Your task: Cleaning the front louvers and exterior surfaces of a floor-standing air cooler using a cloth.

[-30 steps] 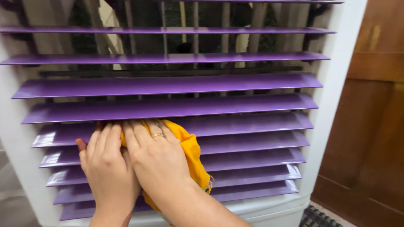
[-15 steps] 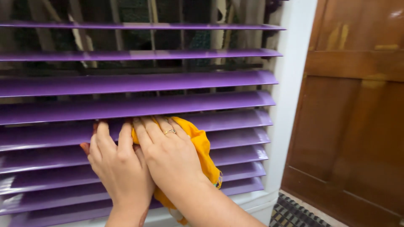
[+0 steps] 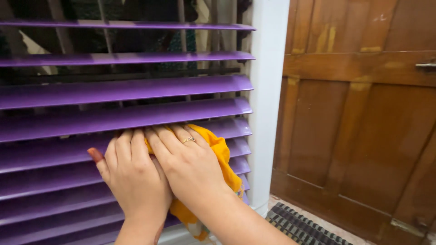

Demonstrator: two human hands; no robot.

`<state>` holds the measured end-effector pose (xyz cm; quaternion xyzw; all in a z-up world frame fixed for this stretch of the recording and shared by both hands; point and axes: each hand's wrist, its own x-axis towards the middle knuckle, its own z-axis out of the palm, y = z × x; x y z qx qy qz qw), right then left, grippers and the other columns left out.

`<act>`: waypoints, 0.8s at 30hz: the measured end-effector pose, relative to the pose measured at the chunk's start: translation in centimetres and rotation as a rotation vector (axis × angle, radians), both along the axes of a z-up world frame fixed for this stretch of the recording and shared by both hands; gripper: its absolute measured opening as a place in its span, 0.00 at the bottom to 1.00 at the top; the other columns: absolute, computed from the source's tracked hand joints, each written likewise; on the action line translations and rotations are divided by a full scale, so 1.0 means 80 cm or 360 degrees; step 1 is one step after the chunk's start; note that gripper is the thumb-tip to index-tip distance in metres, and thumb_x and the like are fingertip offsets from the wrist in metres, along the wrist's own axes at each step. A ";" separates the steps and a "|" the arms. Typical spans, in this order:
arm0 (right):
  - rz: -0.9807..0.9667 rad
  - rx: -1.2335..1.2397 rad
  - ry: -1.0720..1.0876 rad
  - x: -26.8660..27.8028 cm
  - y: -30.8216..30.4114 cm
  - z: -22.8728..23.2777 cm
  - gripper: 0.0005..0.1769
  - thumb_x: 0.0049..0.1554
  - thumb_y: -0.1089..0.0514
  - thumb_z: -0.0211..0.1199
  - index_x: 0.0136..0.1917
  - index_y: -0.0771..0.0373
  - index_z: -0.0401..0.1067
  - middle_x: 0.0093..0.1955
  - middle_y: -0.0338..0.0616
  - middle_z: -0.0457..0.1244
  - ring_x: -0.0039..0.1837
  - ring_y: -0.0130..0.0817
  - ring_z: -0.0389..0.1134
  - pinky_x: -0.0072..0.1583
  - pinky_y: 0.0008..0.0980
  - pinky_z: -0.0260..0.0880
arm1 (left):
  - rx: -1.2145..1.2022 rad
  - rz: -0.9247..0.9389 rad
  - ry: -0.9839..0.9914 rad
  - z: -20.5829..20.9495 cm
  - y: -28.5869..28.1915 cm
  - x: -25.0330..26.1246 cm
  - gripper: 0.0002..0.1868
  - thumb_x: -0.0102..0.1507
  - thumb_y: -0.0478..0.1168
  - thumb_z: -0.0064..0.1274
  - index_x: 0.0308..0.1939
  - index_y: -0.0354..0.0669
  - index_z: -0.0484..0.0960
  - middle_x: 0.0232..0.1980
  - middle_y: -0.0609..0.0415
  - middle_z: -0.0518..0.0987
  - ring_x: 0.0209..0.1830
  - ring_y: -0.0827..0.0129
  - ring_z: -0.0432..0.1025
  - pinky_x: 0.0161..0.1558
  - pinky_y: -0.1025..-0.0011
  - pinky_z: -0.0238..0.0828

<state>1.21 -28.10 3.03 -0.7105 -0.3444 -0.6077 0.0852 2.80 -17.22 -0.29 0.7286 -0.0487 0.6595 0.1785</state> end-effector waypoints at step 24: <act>-0.0394 0.0378 0.0334 0.007 -0.102 0.006 0.27 0.44 0.74 0.52 0.58 0.66 0.70 0.54 0.55 0.63 0.64 0.56 0.63 0.73 0.51 0.54 | 0.0525 0.0260 0.0153 0.055 0.008 -0.039 0.15 0.52 0.47 0.66 0.37 0.50 0.78 0.35 0.59 0.78 0.39 0.64 0.75 0.44 0.66 0.75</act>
